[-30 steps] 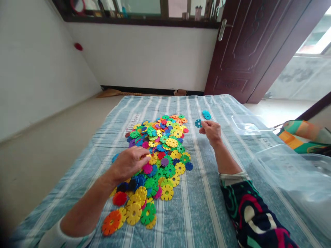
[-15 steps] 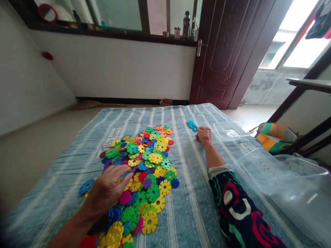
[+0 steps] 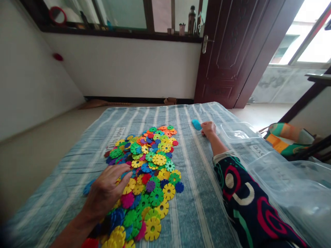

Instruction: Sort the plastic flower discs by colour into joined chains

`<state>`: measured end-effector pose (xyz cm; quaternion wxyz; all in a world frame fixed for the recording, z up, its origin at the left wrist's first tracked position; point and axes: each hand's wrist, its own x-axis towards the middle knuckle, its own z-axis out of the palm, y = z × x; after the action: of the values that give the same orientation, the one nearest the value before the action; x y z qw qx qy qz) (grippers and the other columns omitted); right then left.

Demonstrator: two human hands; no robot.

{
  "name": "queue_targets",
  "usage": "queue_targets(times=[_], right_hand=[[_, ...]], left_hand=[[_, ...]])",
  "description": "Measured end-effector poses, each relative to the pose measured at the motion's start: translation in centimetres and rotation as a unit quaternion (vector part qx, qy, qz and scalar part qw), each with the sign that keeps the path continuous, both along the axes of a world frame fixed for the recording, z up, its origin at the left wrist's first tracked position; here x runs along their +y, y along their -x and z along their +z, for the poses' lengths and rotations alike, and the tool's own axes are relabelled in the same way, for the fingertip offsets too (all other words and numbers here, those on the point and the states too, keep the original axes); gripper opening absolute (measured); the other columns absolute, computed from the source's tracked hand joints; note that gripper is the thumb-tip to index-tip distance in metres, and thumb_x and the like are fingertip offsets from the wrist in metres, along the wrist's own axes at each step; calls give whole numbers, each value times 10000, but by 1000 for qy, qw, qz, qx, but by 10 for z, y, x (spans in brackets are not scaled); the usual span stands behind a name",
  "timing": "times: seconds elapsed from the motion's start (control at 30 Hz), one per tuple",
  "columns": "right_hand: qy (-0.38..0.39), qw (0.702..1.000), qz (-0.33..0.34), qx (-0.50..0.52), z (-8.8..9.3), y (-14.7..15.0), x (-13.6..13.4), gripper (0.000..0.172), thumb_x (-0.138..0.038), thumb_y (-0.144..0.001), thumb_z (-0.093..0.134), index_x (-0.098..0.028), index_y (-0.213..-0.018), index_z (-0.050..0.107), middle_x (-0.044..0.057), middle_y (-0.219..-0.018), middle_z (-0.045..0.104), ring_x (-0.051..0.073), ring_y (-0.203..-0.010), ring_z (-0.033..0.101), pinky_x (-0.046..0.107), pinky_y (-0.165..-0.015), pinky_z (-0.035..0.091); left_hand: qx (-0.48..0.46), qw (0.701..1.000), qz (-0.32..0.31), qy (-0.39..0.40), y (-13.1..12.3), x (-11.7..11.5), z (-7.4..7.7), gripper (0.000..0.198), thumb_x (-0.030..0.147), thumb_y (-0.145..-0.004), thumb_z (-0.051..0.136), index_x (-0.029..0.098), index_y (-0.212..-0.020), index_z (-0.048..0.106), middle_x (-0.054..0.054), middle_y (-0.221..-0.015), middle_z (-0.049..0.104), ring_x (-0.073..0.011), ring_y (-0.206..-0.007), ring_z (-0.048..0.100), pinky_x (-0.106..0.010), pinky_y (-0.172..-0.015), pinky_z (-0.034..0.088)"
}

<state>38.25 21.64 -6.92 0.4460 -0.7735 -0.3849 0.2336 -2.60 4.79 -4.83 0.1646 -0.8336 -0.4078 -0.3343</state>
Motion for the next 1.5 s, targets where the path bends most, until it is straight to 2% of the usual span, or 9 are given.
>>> queue_targets(times=[0.17,0.3,0.5,0.57,0.73,0.83,0.9,1.33,1.5], right_hand=[[7,999,-8,-31,3,6,-13,186,-200,-816,594,-132,-945,709,-40,-404,492,113,-362,500,192,-386,377],[1,998,-11,-67,1,14,-27,191,-228,-800,593,-146,-918,720,-21,-446,536,140,-447,559,231,-491,443],[-53,970,110,-211,-1,68,-59,190,-236,-820,579,-167,-887,742,32,-612,659,189,-644,633,285,-669,467],[-122,942,197,-242,0,99,-76,175,-234,-835,570,-184,-848,738,46,-727,699,192,-712,646,287,-699,466],[-285,813,438,-255,5,172,-121,195,-283,-895,553,-200,-921,727,82,-948,699,209,-880,634,338,-801,490],[-300,755,511,-281,5,195,-138,202,-306,-900,576,-202,-1000,717,105,-1055,663,227,-998,598,386,-886,481],[-289,740,528,-302,5,201,-145,192,-316,-897,592,-211,-995,719,113,-1124,637,239,-1067,571,413,-930,462],[-296,750,505,-309,-2,197,-153,197,-295,-924,540,-219,-935,721,108,-1142,641,246,-1024,583,429,-898,478],[-302,754,501,-298,-6,195,-152,205,-296,-932,520,-222,-941,711,96,-1119,651,227,-997,592,402,-892,484]], left_hand=[[9,998,41,43,-2,-5,-2,122,197,-883,529,147,-906,637,-94,-934,709,-232,-876,637,-358,-812,526],[34,986,76,142,-9,-13,1,117,175,-860,546,151,-934,633,-92,-980,696,-239,-935,617,-367,-844,518],[114,952,108,264,-32,-34,14,122,174,-891,500,162,-871,620,-92,-946,653,-244,-932,579,-371,-839,487],[132,945,121,273,-40,-43,17,142,174,-899,477,158,-888,618,-109,-968,638,-251,-945,572,-377,-828,485],[179,930,125,295,-57,-63,24,221,102,-877,422,145,-940,629,-142,-1035,624,-276,-970,575,-398,-771,503],[200,920,117,316,-65,-71,33,264,64,-845,412,127,-965,638,-175,-1080,622,-294,-1014,576,-415,-771,522],[208,911,104,340,-66,-75,39,264,53,-820,428,120,-961,640,-185,-1058,629,-295,-1008,582,-403,-748,534],[234,887,86,389,-27,-62,52,192,119,-781,481,176,-847,653,-82,-830,675,-214,-753,643,-321,-684,502],[188,881,187,392,23,-33,69,146,162,-770,481,209,-750,617,-35,-769,671,-183,-730,617,-263,-631,429]])
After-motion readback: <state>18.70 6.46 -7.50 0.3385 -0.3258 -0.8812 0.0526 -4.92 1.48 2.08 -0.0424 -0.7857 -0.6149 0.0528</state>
